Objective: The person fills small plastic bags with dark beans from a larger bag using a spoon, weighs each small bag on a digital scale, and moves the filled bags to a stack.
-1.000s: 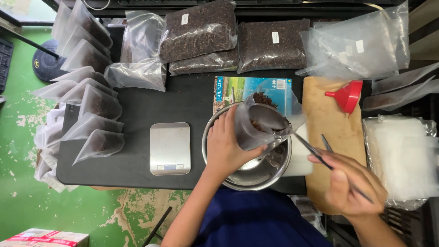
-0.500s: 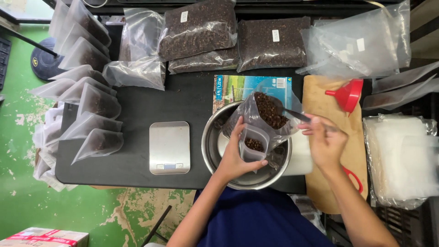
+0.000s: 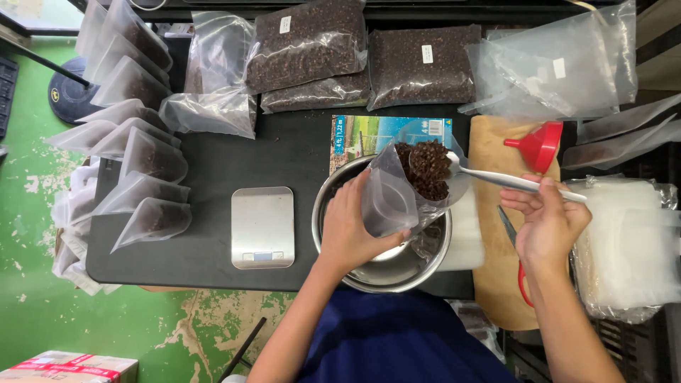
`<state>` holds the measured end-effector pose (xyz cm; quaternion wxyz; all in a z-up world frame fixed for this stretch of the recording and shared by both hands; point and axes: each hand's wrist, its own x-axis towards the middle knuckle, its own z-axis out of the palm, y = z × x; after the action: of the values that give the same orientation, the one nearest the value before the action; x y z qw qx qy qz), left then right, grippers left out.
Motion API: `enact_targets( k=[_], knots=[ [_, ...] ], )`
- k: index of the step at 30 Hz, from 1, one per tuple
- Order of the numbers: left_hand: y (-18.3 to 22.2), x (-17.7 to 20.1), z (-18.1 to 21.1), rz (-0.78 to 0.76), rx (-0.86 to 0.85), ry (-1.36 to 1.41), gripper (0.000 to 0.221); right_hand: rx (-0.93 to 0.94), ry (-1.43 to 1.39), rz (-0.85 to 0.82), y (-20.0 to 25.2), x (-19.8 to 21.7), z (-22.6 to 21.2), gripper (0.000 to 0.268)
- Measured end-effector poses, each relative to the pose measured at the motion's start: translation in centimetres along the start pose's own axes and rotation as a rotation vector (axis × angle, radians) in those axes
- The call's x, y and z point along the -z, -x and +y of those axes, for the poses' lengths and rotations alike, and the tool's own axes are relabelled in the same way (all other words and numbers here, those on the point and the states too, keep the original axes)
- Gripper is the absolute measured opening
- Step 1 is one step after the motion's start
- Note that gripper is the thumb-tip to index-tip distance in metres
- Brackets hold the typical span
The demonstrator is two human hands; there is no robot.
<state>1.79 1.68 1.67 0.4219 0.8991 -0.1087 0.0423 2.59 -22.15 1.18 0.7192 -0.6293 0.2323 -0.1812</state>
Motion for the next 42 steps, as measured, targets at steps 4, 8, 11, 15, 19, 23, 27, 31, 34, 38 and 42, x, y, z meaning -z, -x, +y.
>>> enact_targets(
  k=[4, 8, 11, 15, 19, 23, 27, 31, 34, 38, 42],
  knots=[
    [-0.9, 0.7, 0.7, 0.020, -0.017, -0.182, 0.082, 0.011, -0.023, 0.052, 0.8, -0.5, -1.8, 0.019],
    [-1.2, 0.4, 0.9, 0.064, -0.053, -0.350, 0.086, 0.072, -0.032, 0.042, 2.5, -0.4, -3.2, 0.019],
    [-1.1, 0.2, 1.2, 0.098, -0.045, -0.371, 0.087, 0.149, -0.006, 0.014, 4.4, -0.5, -3.2, 0.021],
    [-0.7, 0.0, 1.4, 0.178, -0.028, -0.314, 0.086, 0.641, 0.235, -0.211, 7.2, -1.4, -3.5, 0.031],
    [0.2, 0.2, 0.7, 0.170, 0.013, -0.211, 0.087, 1.033, 0.397, -0.195, 8.1, -1.6, -4.6, 0.027],
    [1.6, 0.7, -0.9, 0.267, -0.176, 0.025, 0.080, 1.183, 0.274, -0.142, 6.0, 0.2, -3.3, 0.026],
    [3.3, 1.6, -2.5, 0.277, -0.271, 0.246, 0.078, 0.945, 0.212, 0.053, 5.4, 0.1, -2.6, 0.034],
    [4.2, 2.4, -3.2, 0.357, -0.283, 0.248, 0.073, 0.865, 0.255, 0.030, 5.3, 0.3, -2.6, 0.035],
    [4.8, 2.9, -3.8, 0.427, -0.296, 0.202, 0.073, 0.849, 0.275, -0.007, 5.2, 0.1, -2.5, 0.036],
    [4.9, 4.2, -4.1, 0.684, 0.181, 0.183, 0.075, 0.817, 0.284, -0.033, 5.2, 0.4, -1.9, 0.036],
    [5.0, 5.2, -5.7, 0.799, 0.647, 0.323, 0.067, 0.755, 0.306, -0.040, 5.5, 0.1, -1.8, 0.038]
  ],
)
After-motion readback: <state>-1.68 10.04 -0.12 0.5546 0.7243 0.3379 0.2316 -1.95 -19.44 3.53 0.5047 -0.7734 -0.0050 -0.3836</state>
